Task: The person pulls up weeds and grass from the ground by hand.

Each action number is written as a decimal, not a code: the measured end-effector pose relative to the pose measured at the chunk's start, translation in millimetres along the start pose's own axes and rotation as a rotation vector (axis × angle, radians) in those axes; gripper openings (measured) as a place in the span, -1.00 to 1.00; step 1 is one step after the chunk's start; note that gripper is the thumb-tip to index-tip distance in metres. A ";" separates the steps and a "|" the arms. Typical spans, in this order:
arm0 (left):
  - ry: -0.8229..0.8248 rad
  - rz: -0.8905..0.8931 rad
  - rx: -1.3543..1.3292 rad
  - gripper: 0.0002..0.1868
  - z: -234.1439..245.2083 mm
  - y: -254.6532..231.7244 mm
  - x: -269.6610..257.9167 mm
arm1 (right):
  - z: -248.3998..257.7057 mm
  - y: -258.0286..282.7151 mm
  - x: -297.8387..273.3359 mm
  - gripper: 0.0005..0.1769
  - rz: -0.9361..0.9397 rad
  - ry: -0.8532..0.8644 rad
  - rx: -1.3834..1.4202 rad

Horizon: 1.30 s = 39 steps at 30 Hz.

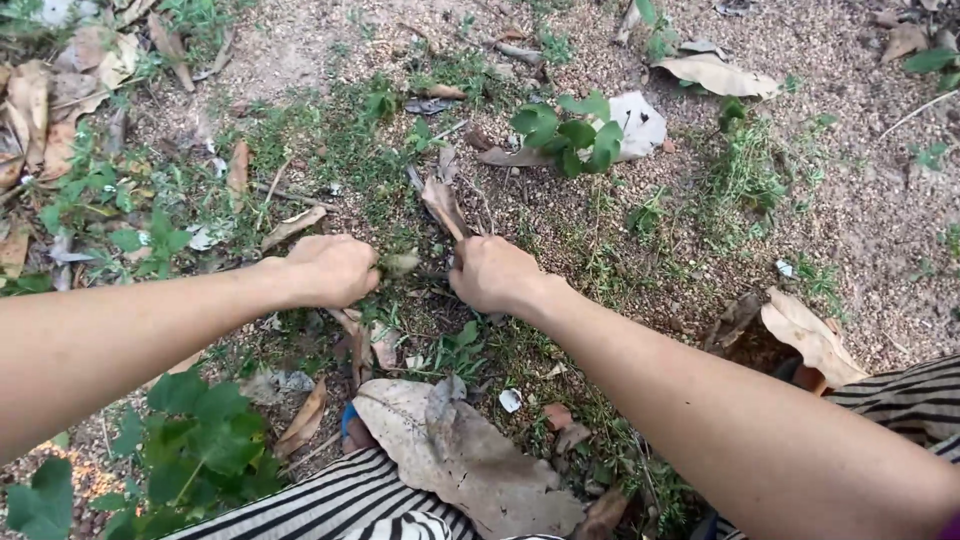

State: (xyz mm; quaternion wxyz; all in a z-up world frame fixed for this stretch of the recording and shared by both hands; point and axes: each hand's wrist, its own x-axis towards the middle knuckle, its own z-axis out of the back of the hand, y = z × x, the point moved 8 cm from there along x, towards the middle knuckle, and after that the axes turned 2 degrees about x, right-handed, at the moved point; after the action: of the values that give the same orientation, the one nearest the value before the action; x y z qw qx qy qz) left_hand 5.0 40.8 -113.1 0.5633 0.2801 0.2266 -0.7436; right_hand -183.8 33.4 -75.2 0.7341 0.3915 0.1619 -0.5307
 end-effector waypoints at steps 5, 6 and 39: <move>-0.098 -0.177 -0.299 -0.63 11.6 -22.7 -13.7 | -0.4 1.1 9.7 -0.66 -0.015 -0.028 0.000; -0.130 -0.271 -0.401 -0.61 17.9 -33.4 -19.0 | 3.7 4.5 15.2 -0.66 0.023 -0.101 -0.040; -0.085 0.296 -0.913 -0.55 23.6 38.9 -60.4 | 39.3 78.9 58.9 -0.25 -0.019 -0.126 -0.648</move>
State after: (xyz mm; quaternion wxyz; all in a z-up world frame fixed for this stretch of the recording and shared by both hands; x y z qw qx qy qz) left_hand 51.4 58.2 -55.9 0.7374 0.0028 0.4641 -0.4907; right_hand -96.7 -24.0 -56.7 0.8240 0.1026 0.2804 -0.4815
